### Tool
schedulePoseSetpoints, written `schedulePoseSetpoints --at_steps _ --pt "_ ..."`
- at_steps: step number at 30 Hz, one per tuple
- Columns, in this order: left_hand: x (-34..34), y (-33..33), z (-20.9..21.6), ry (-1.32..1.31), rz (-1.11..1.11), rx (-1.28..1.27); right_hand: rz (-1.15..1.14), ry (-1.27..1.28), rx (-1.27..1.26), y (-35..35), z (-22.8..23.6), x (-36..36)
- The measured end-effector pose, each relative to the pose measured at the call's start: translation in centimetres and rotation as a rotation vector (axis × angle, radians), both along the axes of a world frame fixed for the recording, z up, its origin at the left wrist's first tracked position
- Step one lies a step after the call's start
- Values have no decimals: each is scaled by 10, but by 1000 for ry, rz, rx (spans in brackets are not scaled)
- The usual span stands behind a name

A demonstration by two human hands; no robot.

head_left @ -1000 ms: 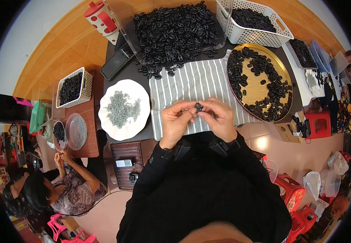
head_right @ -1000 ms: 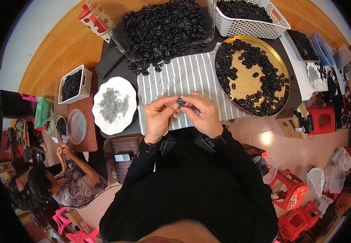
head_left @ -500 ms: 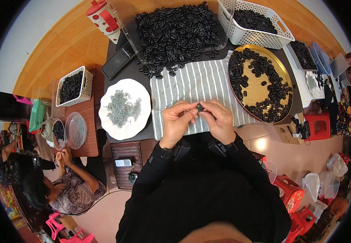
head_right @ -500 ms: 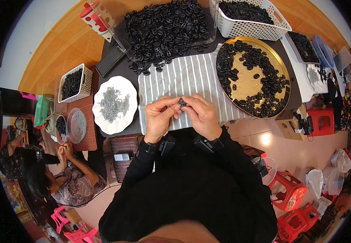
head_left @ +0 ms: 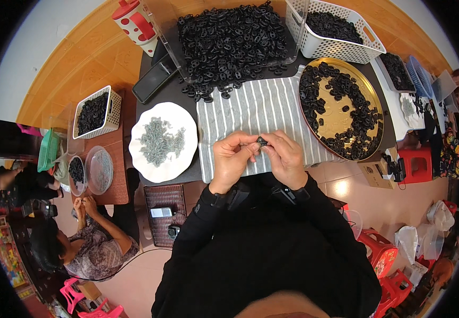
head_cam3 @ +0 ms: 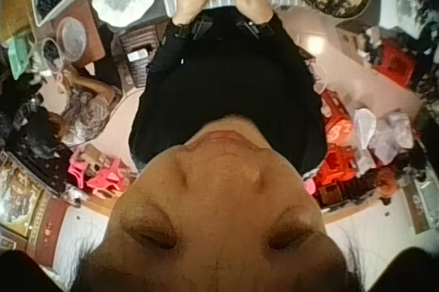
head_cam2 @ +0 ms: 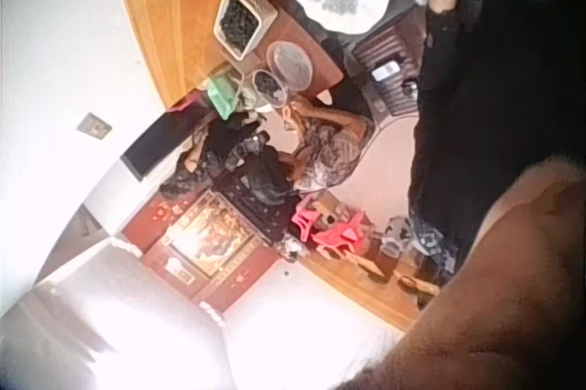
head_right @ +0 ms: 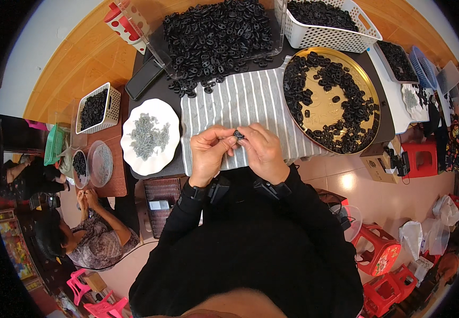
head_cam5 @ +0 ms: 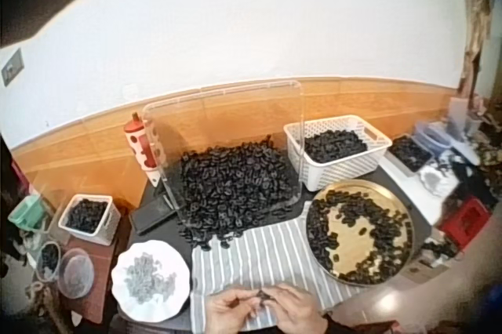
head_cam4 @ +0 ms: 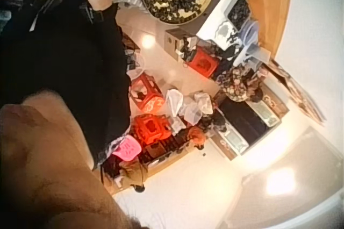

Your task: The person sits at a table and assembles small black plastic components by hand. They pick up a black ring-like piece and a small metal pin, insert the pin into the ring, and place the finished unit onto a gold tray. This process is repeated continuously throughout the video.

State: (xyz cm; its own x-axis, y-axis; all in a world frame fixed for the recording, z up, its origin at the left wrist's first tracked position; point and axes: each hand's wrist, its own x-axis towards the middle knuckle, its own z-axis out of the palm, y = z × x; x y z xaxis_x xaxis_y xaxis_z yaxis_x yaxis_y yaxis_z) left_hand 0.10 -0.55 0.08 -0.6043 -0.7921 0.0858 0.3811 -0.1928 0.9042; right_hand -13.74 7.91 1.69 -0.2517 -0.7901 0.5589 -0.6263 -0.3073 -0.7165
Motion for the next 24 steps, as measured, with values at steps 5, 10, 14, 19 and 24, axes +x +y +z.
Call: schedulePoseSetpoints --at_steps 5,10,14,19,24 --pt "-1 1 -1 5 8 -32 -17 46 -28 1 0 2" --pt "0 4 -1 -8 2 -93 -31 70 -54 3 4 6" --pt "1 4 -2 -12 -16 -94 -43 83 -70 3 3 7" --pt "1 4 0 -25 -28 -84 -46 93 -92 4 1 7" --pt "1 3 2 -7 -38 -78 -54 51 -104 2 2 8"
